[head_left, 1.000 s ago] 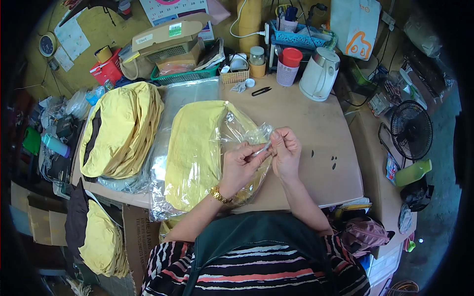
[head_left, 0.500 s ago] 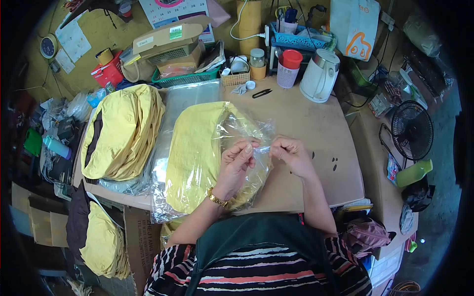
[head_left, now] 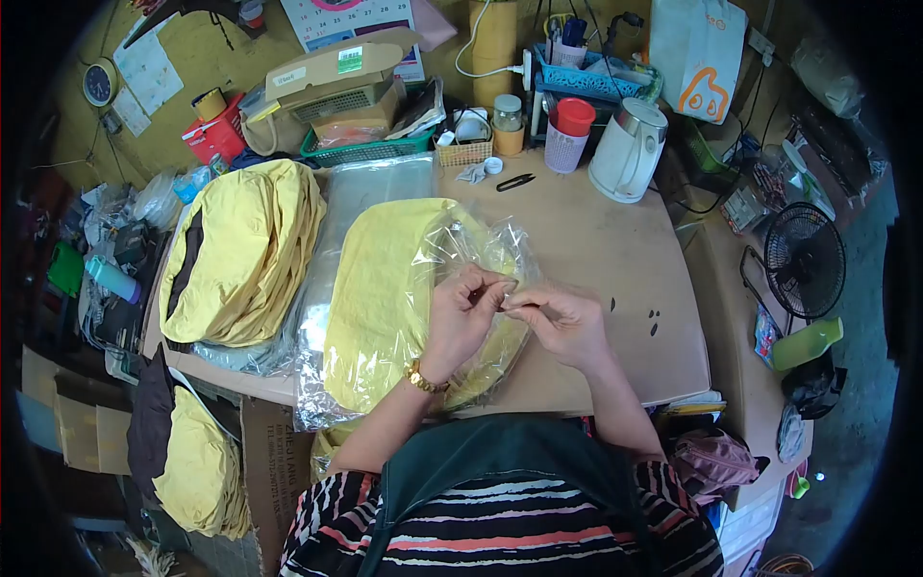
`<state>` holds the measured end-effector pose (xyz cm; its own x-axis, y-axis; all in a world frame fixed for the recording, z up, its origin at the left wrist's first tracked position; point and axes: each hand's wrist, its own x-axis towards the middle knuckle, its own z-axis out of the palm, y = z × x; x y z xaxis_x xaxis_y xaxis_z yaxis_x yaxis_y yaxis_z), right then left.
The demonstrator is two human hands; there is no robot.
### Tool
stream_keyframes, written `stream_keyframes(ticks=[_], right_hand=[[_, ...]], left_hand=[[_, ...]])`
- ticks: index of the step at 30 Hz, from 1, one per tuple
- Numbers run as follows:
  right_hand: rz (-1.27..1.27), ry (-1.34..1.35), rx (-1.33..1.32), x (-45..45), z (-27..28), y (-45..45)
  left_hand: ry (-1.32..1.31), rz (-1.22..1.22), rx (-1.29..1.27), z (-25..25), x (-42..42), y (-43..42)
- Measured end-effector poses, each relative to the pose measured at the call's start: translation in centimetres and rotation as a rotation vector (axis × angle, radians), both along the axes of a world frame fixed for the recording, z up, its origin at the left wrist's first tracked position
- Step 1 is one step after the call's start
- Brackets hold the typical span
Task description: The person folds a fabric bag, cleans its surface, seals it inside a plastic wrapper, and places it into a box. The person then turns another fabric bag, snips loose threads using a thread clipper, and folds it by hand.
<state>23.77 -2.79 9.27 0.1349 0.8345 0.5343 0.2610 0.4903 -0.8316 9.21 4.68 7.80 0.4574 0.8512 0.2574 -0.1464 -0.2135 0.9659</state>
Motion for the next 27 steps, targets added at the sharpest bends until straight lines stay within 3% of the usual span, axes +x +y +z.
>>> stream_keyframes(ticks=[1, 2, 3, 6, 7, 9, 10, 12, 13, 15, 18, 21, 23, 25, 27], right_hand=[[-0.003, 0.001, -0.001, 0.2, 0.4, 0.0], [-0.061, -0.259, 0.176, 0.6, 0.9, 0.2], [-0.116, -0.519, 0.353, 0.9, 1.3, 0.3], [-0.167, -0.542, 0.162, 0.6, 2.3, 0.0], [-0.167, -0.541, 0.161, 0.7, 2.3, 0.3], [-0.099, -0.174, 0.014, 1.0, 1.8, 1.0], [-0.098, -0.174, 0.013, 0.9, 1.3, 1.1], [-0.125, 0.211, -0.073, 0.5, 0.3, 1.3], [-0.122, 0.211, -0.074, 0.5, 0.3, 1.2], [-0.261, -0.298, 0.084, 0.7, 0.5, 0.7], [-0.226, -0.486, 0.079, 0.4, 1.7, -0.2], [-0.196, -0.54, 0.002, 0.9, 2.2, -0.7], [-0.193, -0.543, -0.003, 1.0, 2.3, -0.7], [-0.187, -0.549, -0.007, 1.4, 2.0, -0.4], [0.118, -0.133, -0.227, 2.4, 0.8, 0.4]], left_hand=[[0.135, 0.053, 0.213, 0.7, -0.2, -0.2], [0.268, 0.105, 0.426, 1.1, -0.3, -0.4], [0.266, 0.105, 0.426, 0.8, -0.2, -0.3], [0.255, 0.094, 0.47, 0.1, -0.4, -0.5], [0.256, 0.078, 0.466, 0.3, -0.5, -0.8], [0.256, 0.062, 0.464, 1.1, -0.4, -1.1], [0.221, 0.043, 0.446, 1.6, -0.3, -1.4], [0.187, 0.029, 0.426, 1.6, -0.3, -1.4], [0.204, 0.02, 0.418, 1.4, -0.3, -1.2], [0.222, 0.011, 0.41, 1.0, -0.4, -1.0], [0.276, 0.012, 0.404, 1.0, -0.6, -0.9], [0.318, 0.0, 0.404, 1.8, -0.7, -1.4], [0.26, 0.029, 0.26, 2.6, -0.5, -1.9], [0.253, 0.03, 0.335, 1.8, -0.6, -1.3], [0.248, 0.029, 0.413, 0.8, -0.5, -0.7]])
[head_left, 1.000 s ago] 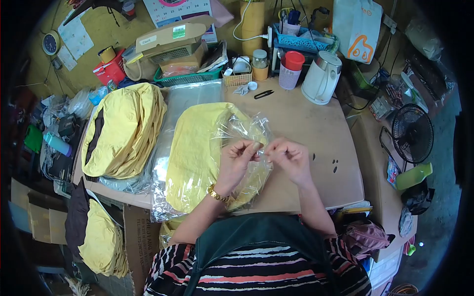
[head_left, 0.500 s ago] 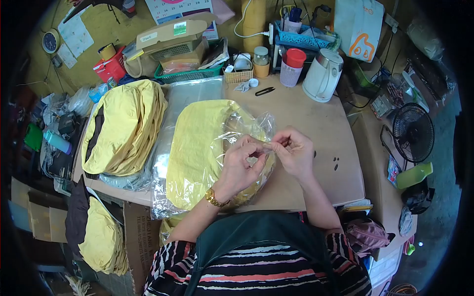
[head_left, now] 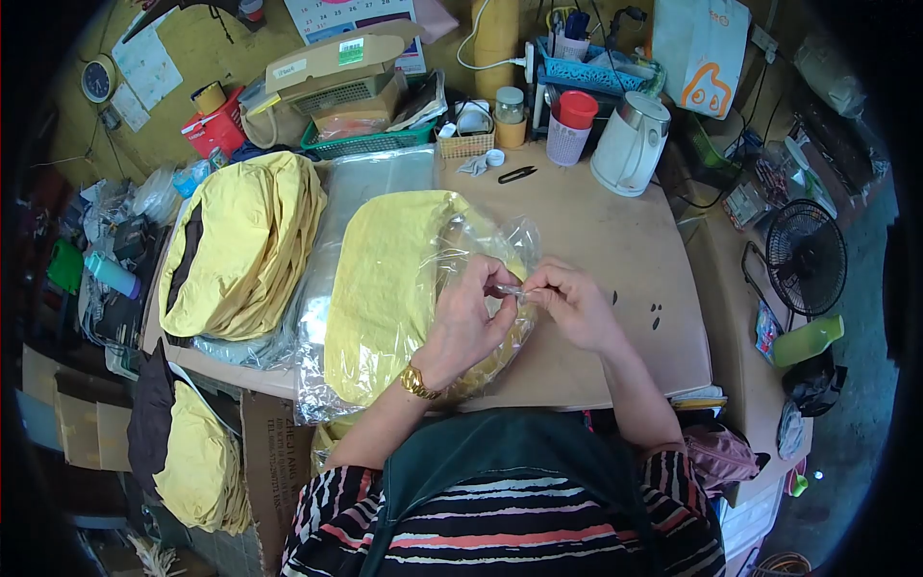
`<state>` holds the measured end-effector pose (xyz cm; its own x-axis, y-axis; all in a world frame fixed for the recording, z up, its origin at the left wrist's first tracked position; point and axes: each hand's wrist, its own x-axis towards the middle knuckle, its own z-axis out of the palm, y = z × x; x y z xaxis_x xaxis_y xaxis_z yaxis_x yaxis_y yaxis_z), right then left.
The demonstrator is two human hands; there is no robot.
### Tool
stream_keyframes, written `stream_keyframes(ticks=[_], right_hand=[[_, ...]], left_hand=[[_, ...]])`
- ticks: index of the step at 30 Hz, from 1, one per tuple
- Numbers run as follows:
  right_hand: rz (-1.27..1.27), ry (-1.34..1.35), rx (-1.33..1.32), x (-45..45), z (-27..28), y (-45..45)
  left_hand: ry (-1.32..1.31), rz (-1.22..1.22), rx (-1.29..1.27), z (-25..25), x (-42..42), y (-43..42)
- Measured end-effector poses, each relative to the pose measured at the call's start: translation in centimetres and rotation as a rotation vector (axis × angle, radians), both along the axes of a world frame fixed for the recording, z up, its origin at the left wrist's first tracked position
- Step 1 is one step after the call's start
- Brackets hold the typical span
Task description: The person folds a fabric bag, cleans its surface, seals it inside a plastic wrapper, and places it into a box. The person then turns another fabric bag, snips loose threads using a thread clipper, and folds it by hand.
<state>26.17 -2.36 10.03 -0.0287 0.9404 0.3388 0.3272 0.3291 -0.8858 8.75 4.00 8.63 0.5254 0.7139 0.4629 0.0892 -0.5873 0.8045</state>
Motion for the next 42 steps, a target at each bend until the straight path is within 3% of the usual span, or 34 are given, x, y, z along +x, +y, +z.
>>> stream_keyframes(ticks=[1, 3, 6, 9, 13, 15, 16, 18, 19, 20, 21, 23, 25, 26, 27, 29, 31, 34, 37, 38, 41, 42], right_hand=[[-0.001, 0.0, -0.001, 0.6, -0.5, 0.3], [0.324, 0.726, -0.481, 1.7, -1.2, 0.6], [0.329, 0.864, -0.546, 2.0, -1.0, 0.4], [0.328, 0.831, -0.536, 1.4, -1.5, 0.5], [0.194, 0.678, -0.498, 1.9, -0.6, 0.6], [-0.041, 0.318, -0.388, 2.5, 0.1, 0.5], [-0.04, 0.318, -0.387, 3.2, -0.2, 0.7], [-0.366, 0.041, -0.162, 4.4, -1.3, 0.9], [-0.369, 0.041, -0.155, 4.6, -0.9, 0.8], [-0.305, 0.262, -0.168, 4.7, -0.2, 0.4], [-0.236, 0.483, -0.19, 4.8, 0.1, -0.1], [-0.263, 0.567, -0.088, 4.4, -2.5, 0.8], [-0.281, 0.647, 0.034, 3.8, -6.6, 2.4], [-0.273, 0.783, -0.137, 3.4, -9.3, 2.5], [-0.262, 0.915, -0.307, 2.7, -11.0, 2.3], [-0.029, 0.896, -0.495, -1.1, -12.6, 1.5], [0.352, 1.067, -0.397, -4.3, -12.4, 1.8], [0.333, 1.226, -0.39, -5.6, -6.2, 1.7], [0.337, 1.469, -0.279, -1.1, -7.4, 3.2], [0.111, 1.224, -0.264, -0.4, -2.4, 0.4], [-0.139, 0.341, -0.28, 8.4, -1.5, -2.9], [-0.283, 0.0, -0.455, 11.8, -1.8, -4.0]], left_hand=[[-0.034, -0.004, 0.115, -0.5, 0.2, 0.2], [-0.068, -0.011, 0.231, -0.4, 0.2, 0.2], [-0.129, -0.026, 0.408, 0.5, 0.1, 0.1], [-0.192, -0.101, 0.328, -0.2, 0.4, 0.0], [-0.197, -0.01, 0.36, -1.0, 0.3, -0.2], [-0.172, 0.046, 0.343, -0.4, 0.0, -0.4], [-0.172, 0.087, 0.401, 0.2, -0.5, -0.4], [-0.172, 0.124, 0.459, 2.0, -1.5, -0.4], [-0.182, 0.165, 0.46, 3.4, -2.1, -0.1], [-0.193, 0.211, 0.458, 4.1, -2.4, 0.2], [-0.103, 0.104, 0.588, 3.8, -2.0, 1.5], [-0.064, 0.107, 0.196, 2.3, 0.0, 2.7], [-0.249, 0.05, 0.135, 6.5, 2.8, 4.8], [-0.346, 0.024, 0.147, 9.0, 4.5, 5.9], [-0.57, -0.146, -0.035, 12.0, 6.1, 6.8], [-0.914, -0.338, -0.151, 19.6, 7.9, 7.3], [-1.12, -0.444, -0.176, 24.1, 6.4, 8.8], [-1.246, -0.422, -0.17, 26.0, 0.5, 13.9], [-1.276, -0.226, -0.234, 22.5, -7.7, 18.8], [-1.26, -0.118, -0.301, 19.5, -10.0, 19.3], [-1.045, 0.241, -0.623, 3.9, -14.7, 16.6], [-0.961, 0.333, -0.747, -1.9, -16.1, 15.4]])
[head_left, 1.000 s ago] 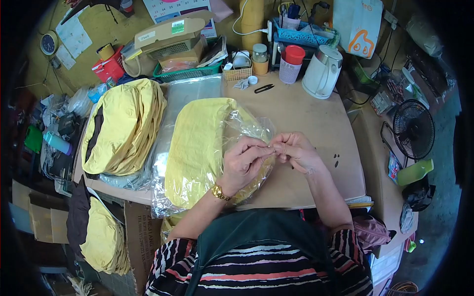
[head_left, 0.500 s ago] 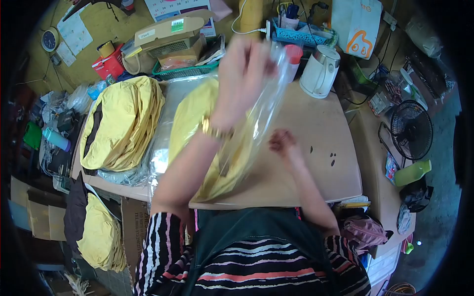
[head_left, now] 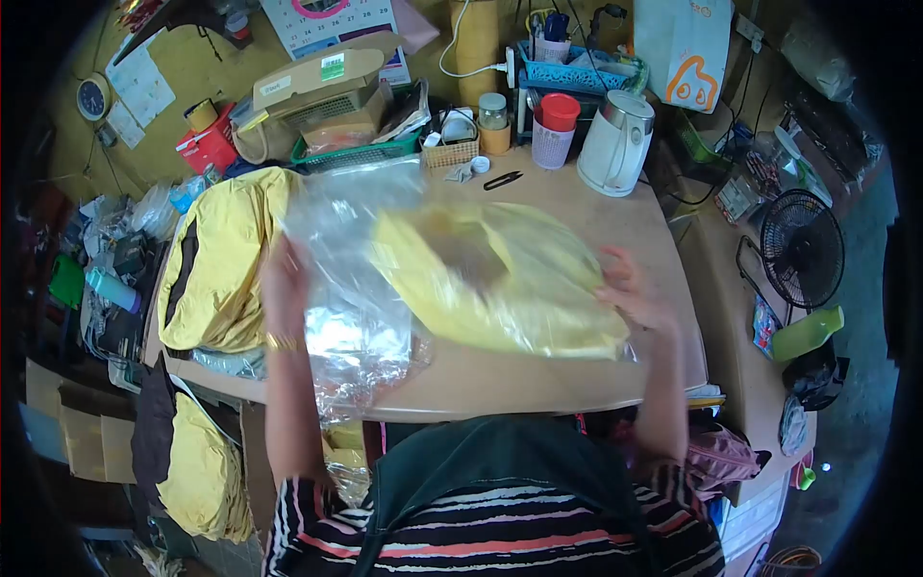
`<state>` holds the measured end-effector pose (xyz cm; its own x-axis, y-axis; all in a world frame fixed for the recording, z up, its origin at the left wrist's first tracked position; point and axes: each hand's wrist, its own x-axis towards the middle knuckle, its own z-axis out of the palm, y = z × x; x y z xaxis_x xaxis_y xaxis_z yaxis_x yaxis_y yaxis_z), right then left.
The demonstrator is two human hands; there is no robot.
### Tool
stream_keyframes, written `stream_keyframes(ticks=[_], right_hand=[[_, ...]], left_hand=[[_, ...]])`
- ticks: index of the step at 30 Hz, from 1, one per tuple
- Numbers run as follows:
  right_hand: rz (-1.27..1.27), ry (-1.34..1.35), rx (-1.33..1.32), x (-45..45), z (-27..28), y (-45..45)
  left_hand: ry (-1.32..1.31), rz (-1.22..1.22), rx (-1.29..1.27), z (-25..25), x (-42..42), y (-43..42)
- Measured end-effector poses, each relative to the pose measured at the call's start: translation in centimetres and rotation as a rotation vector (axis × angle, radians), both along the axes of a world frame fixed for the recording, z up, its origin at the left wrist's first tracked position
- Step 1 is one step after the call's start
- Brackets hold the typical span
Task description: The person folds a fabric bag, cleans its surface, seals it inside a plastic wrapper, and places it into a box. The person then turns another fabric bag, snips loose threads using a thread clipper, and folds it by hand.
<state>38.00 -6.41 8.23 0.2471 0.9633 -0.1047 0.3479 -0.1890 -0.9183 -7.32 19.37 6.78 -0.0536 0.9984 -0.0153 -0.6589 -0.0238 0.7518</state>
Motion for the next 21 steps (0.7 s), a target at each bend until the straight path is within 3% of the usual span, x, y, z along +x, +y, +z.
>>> stream_keyframes(ticks=[1, 2, 4, 6, 9, 11, 14, 17, 18, 20, 21], right_hand=[[-0.067, -0.333, -0.218, 2.7, -0.3, -0.8], [-0.074, -0.331, -0.219, 4.5, -0.8, -0.8], [-0.156, -0.833, -0.083, 6.3, -1.0, 0.3], [-0.14, -0.77, 0.013, 4.1, 0.5, 3.9], [-0.111, -0.521, 0.025, 0.3, -3.0, 11.5], [-0.13, -1.046, 0.094, -1.9, -6.4, 14.4], [-0.144, -1.021, 0.113, -1.4, -12.9, 15.4], [-0.111, -0.991, 0.052, -1.6, -12.1, 15.1], [-0.098, -0.982, 0.046, -1.7, -12.2, 14.9], [-0.096, -1.006, 0.054, -1.5, -12.2, 15.1], [-0.087, -1.004, 0.048, -1.3, -12.2, 15.2]], left_hand=[[0.251, -0.014, -0.098, -4.9, -1.4, -1.7], [0.433, -0.254, -0.091, -9.1, -3.5, -2.6], [0.437, -0.316, -0.201, -9.7, -3.4, -5.1], [0.524, -0.231, -0.244, -8.4, -1.7, -4.9], [0.734, -0.335, -0.088, -6.3, 2.5, -3.7], [0.85, -0.414, -0.062, -5.5, 3.7, -2.9], [0.925, -0.468, 0.011, -6.8, 3.0, -0.5], [0.245, -0.389, -0.116, -7.3, 1.6, -0.1], [0.251, -0.381, -0.129, -7.5, 1.1, 0.0], [0.004, -0.175, -0.203, -7.7, 0.4, 0.6], [0.001, -0.053, -0.209, -7.2, -0.5, 0.7]])
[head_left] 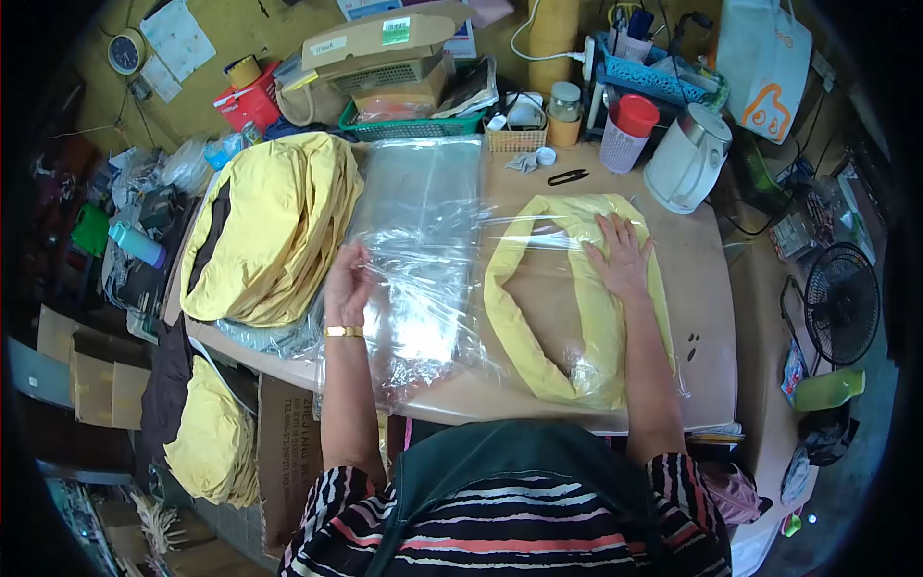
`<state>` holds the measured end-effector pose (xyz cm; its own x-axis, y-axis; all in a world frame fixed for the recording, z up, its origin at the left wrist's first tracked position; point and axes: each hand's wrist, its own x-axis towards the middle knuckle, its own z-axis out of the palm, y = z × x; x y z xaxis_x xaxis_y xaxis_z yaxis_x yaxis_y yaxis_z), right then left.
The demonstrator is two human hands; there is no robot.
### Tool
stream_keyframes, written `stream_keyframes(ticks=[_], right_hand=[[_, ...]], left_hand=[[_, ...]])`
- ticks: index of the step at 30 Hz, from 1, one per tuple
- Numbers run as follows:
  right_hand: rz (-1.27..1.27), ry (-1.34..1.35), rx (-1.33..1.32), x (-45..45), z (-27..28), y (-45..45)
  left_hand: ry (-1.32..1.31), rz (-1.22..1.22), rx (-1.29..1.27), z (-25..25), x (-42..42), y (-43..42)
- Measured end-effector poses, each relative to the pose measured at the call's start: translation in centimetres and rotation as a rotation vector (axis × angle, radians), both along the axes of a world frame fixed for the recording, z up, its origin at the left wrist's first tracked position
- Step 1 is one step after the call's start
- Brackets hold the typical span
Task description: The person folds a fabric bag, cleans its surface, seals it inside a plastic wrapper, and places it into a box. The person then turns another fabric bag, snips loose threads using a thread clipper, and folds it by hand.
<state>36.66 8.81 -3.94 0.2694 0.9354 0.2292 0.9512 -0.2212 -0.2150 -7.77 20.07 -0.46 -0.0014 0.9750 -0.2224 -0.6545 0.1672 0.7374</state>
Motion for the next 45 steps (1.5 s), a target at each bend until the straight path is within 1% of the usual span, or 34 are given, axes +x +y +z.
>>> stream_keyframes(ticks=[1, 3, 4, 6, 7, 8, 9, 10, 11, 12, 13, 14, 15, 17, 19, 21, 22, 24, 25, 27, 28, 29, 30, 31, 32, 33, 35, 36, 37, 38, 39, 40, 41, 45], right_hand=[[-0.026, -0.028, -0.015, 0.1, 0.0, 0.1], [-0.042, -0.048, -0.04, -0.3, -0.2, 0.1], [-0.049, -0.051, -0.048, -0.4, 0.0, 0.2], [-0.062, -0.056, -0.062, -0.4, 0.3, 0.3], [-0.066, -0.059, -0.07, -0.5, 0.4, 0.3], [-0.068, -0.064, -0.079, -0.5, 0.3, 0.2], [-0.069, -0.065, -0.085, -0.4, 0.3, 0.3], [-0.068, -0.062, -0.081, -0.3, 0.1, 0.2], [-0.066, -0.059, -0.073, -0.3, 0.0, 0.3], [-0.066, -0.06, -0.073, -0.3, 0.1, 0.4], [-0.078, -0.041, -0.076, -0.3, 0.1, 0.5], [-0.091, -0.023, -0.081, -0.2, 0.1, 0.4], [-0.09, -0.023, -0.084, -0.2, 0.1, 0.5], [-0.094, -0.059, -0.08, -0.2, 0.0, 0.5], [-0.101, -0.063, -0.072, 0.1, -0.3, 0.8], [-0.102, -0.065, -0.064, 0.1, -0.6, 0.6], [-0.102, -0.05, -0.076, 0.1, -0.5, 0.6], [-0.103, -0.036, -0.085, 0.4, -0.7, 0.9], [-0.103, 0.016, -0.078, 0.7, -1.2, 1.0], [-0.112, 0.063, -0.067, 1.9, -0.8, 2.0], [-0.032, 0.172, -0.204, 2.6, 0.4, 2.4], [0.049, 0.282, -0.337, 3.4, 1.4, 2.4], [0.037, 0.283, -0.338, 3.1, 3.4, 2.1], [0.037, 0.216, -0.338, 1.8, 6.2, 1.9], [0.039, 0.147, -0.34, 0.3, 7.7, 2.1], [0.03, 0.146, -0.345, -1.1, 7.5, 2.3], [0.093, 0.031, -0.26, -3.5, 6.7, 2.9], [0.095, 0.021, -0.256, -4.2, 6.1, 3.0], [0.098, 0.014, -0.252, -4.5, 5.1, 2.9], [0.091, 0.013, -0.25, -4.2, 3.7, 2.6], [0.102, 0.036, -0.189, -3.9, 2.1, 2.5], [0.113, 0.062, -0.131, -3.9, 1.4, 2.3], [0.111, 0.067, -0.136, -3.6, 0.8, 2.5], [0.106, 0.039, -0.109, -4.0, 0.7, 2.6]], left_hand=[[0.012, 0.122, -0.007, 0.4, -0.9, -0.1], [0.452, 0.544, 0.216, 0.2, -1.3, -1.6], [0.457, 0.549, 0.211, 0.8, -1.5, -3.4], [1.143, -0.209, 0.226, 2.7, -1.1, -7.9], [1.218, -0.468, 0.231, 3.0, 1.0, -9.2], [1.162, -0.43, 0.32, 1.5, 2.7, -10.7], [1.117, -0.43, 0.32, 1.2, 4.1, -11.1], [0.9, -0.407, 0.229, 0.5, 4.5, -11.0], [0.902, -0.409, 0.227, -0.1, 5.0, -11.1], [0.46, -0.296, 0.141, -0.6, 5.6, -11.2], [0.019, -0.176, 0.052, 0.2, 6.5, -11.5], [-0.083, -0.106, -0.044, 1.1, 6.9, -12.1], [-0.084, -0.105, -0.047, 0.8, 6.6, -12.3], [-0.431, -0.308, 0.025, -0.9, 5.3, -12.2], [-0.457, -0.466, -0.044, -0.3, 4.5, -12.3], [-0.255, -0.444, -0.117, 1.0, 4.0, -13.2], [-0.257, -0.444, -0.115, 0.9, 3.4, -12.9], [0.282, -0.273, 0.13, 0.6, 0.6, -11.7], [0.529, -0.136, 0.14, 2.3, -0.3, -11.8], [0.852, 0.156, 0.296, 1.2, -3.4, -10.8], [1.098, 0.367, 0.392, 3.2, -3.4, -11.1], [1.086, 0.545, 0.513, 4.8, -2.3, -11.2], [1.176, 0.463, 0.608, 7.5, -0.5, -11.9], [1.262, 0.378, 0.7, 9.4, 1.6, -12.7], [1.342, 0.216, 0.862, 10.2, 4.6, -13.3], [1.411, 0.048, 1.024, 10.5, 7.7, -13.6], [1.735, -0.162, 1.009, 8.7, 12.8, -13.1], [1.727, -0.158, 1.018, 6.3, 13.1, -11.8], [1.919, -0.159, 0.915, 2.7, 12.9, -10.0], [2.109, -0.16, 0.798, 0.7, 12.6, -8.5], [2.107, -0.161, 0.805, 0.2, 11.9, -7.7], [2.085, -0.242, 0.672, -0.3, 10.9, -7.4], [2.059, -0.322, 0.536, -0.8, 10.4, -7.5], [2.095, -0.23, 0.552, -1.1, 10.0, -7.7]])
